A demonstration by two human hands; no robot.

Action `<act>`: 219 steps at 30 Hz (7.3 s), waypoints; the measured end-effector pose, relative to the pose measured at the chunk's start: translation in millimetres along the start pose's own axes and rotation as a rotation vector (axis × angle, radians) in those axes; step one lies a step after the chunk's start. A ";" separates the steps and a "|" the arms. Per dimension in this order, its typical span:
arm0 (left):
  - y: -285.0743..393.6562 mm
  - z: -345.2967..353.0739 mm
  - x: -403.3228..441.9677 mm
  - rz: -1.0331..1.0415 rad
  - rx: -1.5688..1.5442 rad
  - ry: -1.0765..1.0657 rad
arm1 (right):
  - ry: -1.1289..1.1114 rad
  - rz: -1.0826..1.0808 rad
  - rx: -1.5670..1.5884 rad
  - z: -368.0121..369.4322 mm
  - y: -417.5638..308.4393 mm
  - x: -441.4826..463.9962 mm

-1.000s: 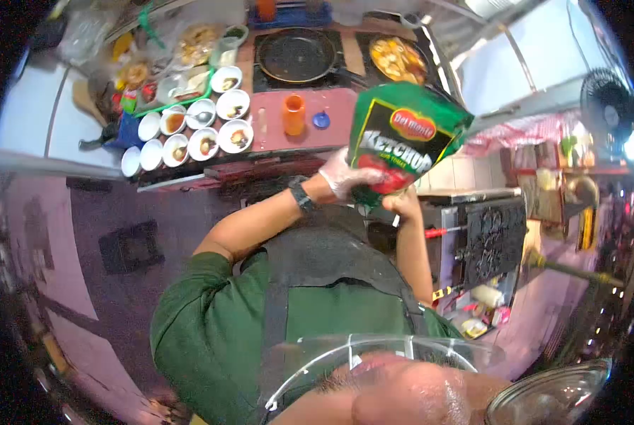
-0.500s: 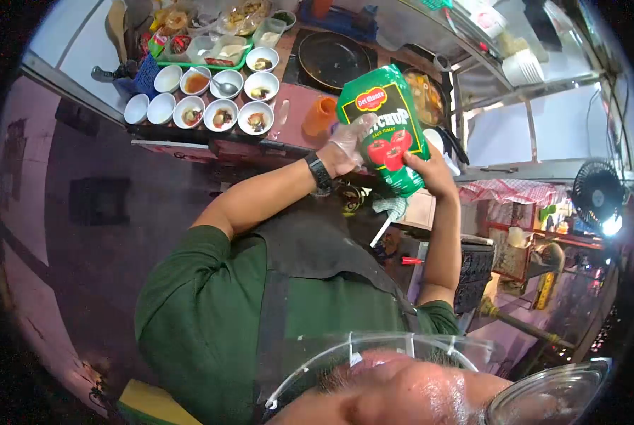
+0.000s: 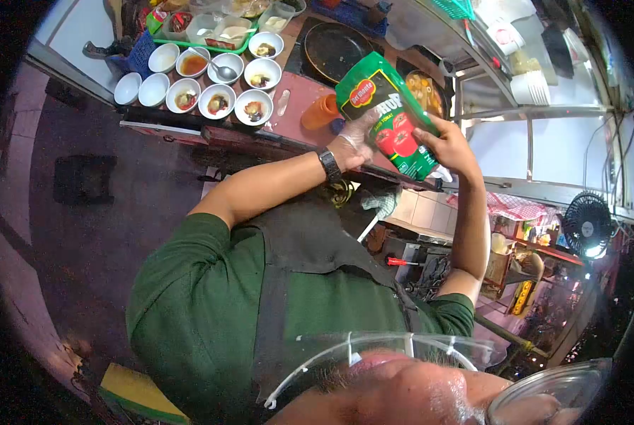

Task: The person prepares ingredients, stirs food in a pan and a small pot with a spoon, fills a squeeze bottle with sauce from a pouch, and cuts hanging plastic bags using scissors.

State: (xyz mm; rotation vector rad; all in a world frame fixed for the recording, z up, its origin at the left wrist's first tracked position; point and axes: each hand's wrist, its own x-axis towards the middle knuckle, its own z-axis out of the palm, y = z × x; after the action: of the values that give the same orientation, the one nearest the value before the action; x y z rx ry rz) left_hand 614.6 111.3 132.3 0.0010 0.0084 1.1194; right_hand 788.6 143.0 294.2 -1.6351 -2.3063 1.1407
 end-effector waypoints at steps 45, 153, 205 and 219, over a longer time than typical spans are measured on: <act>0.7 3.3 11.0 -0.051 -0.150 -0.019 | -0.094 -0.123 -0.582 -10.0 -116.2 -1.1; 53.8 -242.9 -247.0 -0.757 1.486 0.474 | 0.982 1.207 0.745 377.5 568.4 108.4; 138.1 19.7 -158.7 0.762 1.795 0.190 | 0.570 -1.261 -0.297 -59.6 -350.7 192.4; 256.0 68.8 -242.8 0.843 1.946 0.474 | 0.998 -0.772 0.715 -128.9 -542.3 426.3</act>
State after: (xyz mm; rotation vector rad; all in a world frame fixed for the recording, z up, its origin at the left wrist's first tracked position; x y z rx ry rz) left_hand 278.9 4.7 203.9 1.5857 1.6285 1.4868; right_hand 249.3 490.0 579.1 -0.6483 -1.3689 0.5948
